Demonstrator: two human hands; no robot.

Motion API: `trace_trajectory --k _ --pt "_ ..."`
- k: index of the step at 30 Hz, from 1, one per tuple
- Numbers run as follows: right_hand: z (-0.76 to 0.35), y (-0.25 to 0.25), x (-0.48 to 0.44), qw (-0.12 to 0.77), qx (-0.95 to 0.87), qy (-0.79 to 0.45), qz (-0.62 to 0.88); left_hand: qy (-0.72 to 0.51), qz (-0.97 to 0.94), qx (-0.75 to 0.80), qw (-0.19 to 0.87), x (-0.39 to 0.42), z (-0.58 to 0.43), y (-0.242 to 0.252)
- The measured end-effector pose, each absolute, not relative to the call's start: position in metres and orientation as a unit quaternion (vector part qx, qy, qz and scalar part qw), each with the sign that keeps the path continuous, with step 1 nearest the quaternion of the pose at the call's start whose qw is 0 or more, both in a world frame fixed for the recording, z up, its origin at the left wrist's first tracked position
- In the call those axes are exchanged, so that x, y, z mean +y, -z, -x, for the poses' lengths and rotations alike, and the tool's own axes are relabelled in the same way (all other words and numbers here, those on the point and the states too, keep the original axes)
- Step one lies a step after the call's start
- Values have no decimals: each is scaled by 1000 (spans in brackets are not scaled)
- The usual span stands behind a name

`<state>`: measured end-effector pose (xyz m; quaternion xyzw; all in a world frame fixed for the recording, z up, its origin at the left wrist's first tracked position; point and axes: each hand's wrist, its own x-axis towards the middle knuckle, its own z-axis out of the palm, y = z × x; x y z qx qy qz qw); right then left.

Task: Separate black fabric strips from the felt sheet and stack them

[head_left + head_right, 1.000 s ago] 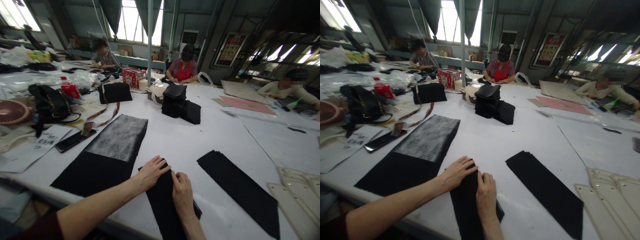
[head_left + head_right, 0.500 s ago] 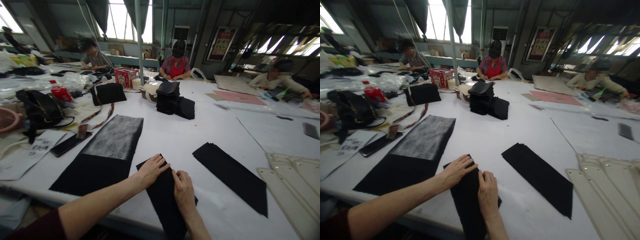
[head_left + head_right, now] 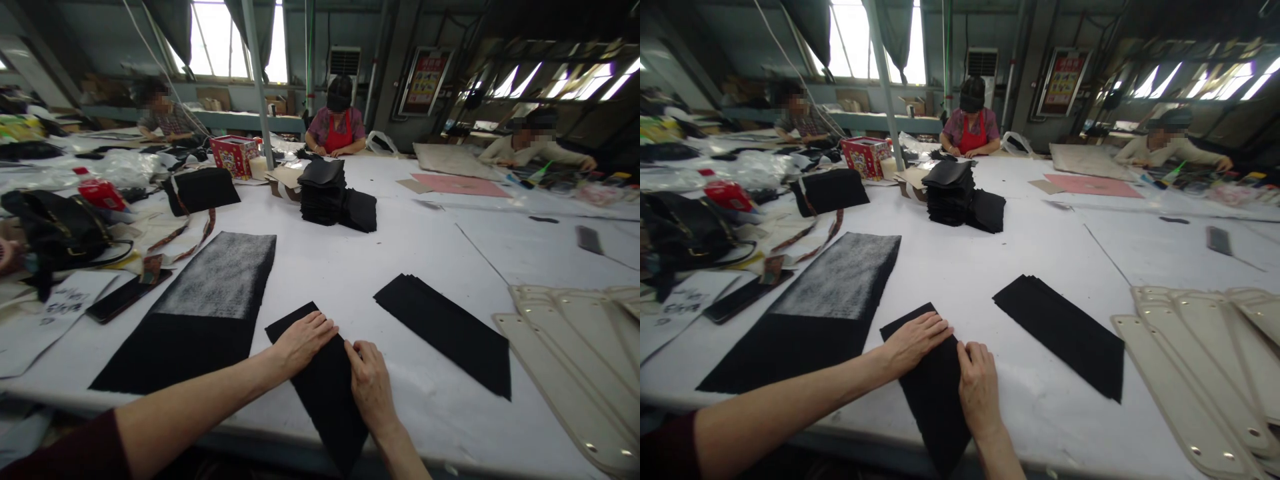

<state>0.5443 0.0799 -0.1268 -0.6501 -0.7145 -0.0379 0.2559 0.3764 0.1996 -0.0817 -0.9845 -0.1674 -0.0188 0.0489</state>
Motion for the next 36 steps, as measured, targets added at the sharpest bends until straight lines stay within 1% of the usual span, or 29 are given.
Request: trace_trajectory --k 4,10,16,22,29,36 --pt "-549 127 73 265 -712 33 649 11 985 -170 29 194 -380 82" --pt "-558 130 64 292 -713 33 637 4 986 -160 34 185 -383 77" --pt "-564 126 55 298 -720 7 626 -2 988 -152 -4 181 -390 75" --pt "-569 125 47 295 -719 -7 630 -17 990 -134 26 173 -396 72" --pt "-575 125 39 293 -721 -12 628 -26 992 -125 -9 165 -401 70" --pt "-579 124 32 291 -726 -13 623 -12 994 -110 20 156 -405 70"
